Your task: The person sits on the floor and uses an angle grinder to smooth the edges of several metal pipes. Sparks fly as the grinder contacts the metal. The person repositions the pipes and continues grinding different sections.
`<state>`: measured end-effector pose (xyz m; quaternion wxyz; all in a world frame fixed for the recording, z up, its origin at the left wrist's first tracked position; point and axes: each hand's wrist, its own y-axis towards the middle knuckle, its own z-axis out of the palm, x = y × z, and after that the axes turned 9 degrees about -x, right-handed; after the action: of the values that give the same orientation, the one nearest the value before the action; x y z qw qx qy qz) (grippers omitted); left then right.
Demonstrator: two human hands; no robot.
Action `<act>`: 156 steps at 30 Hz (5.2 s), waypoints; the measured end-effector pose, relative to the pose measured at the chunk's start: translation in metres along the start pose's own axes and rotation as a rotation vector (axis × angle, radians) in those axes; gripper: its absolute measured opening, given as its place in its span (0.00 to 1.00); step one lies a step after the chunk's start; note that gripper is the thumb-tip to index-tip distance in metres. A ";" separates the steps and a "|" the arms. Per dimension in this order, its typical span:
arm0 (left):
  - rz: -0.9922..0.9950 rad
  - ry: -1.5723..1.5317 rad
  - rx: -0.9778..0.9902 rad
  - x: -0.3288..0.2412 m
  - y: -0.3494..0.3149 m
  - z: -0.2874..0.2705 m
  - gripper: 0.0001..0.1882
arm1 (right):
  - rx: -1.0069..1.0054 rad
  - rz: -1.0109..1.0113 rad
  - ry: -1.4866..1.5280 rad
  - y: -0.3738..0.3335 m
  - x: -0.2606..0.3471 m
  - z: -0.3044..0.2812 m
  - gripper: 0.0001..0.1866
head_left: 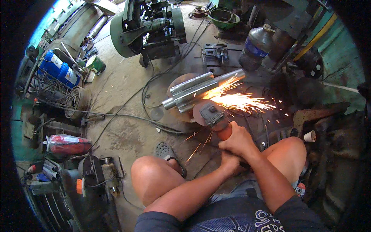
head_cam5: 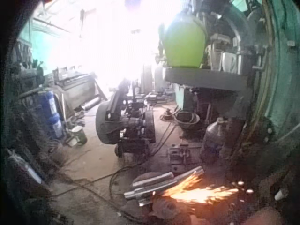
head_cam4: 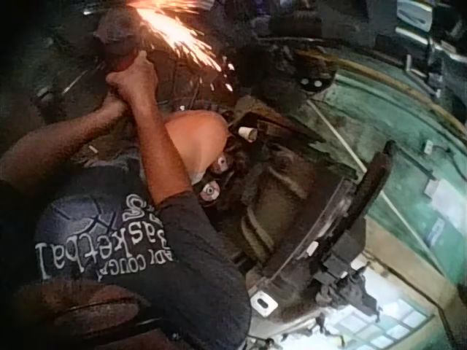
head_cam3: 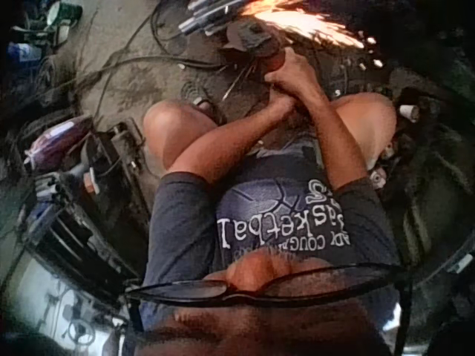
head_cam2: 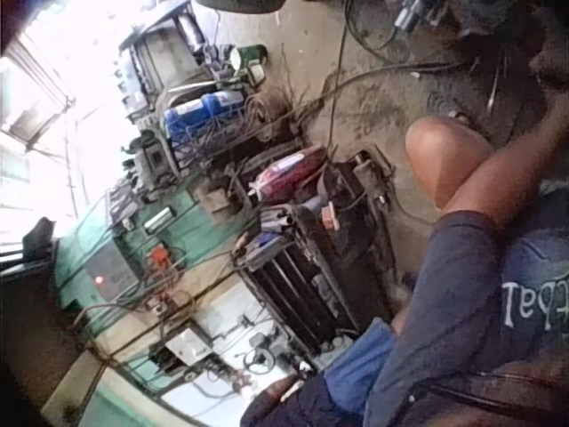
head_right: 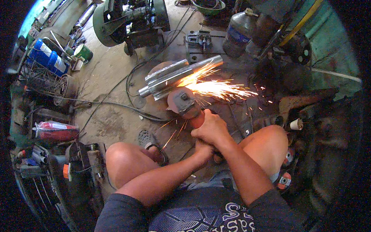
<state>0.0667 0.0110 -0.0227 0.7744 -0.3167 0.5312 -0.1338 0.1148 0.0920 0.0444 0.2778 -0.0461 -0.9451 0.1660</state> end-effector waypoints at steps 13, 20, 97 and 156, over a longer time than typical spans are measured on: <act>0.442 0.360 -0.217 0.050 0.018 -0.056 0.26 | 0.138 -0.111 -0.117 -0.015 0.055 0.024 0.37; 0.082 0.291 -0.118 0.035 0.019 -0.063 0.27 | 0.144 -0.132 -0.135 -0.015 0.055 0.024 0.37; -0.156 0.173 0.075 -0.014 0.005 0.014 0.24 | 0.020 0.049 -0.036 0.007 -0.005 -0.025 0.37; 0.434 0.392 -0.091 -0.008 -0.008 -0.010 0.23 | 0.173 -0.016 -0.080 -0.001 0.043 -0.011 0.38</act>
<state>0.0552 0.0058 -0.0147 0.6524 -0.1982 0.7315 0.0004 0.0846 0.1013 0.0750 0.2439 -0.0077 -0.9379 0.2466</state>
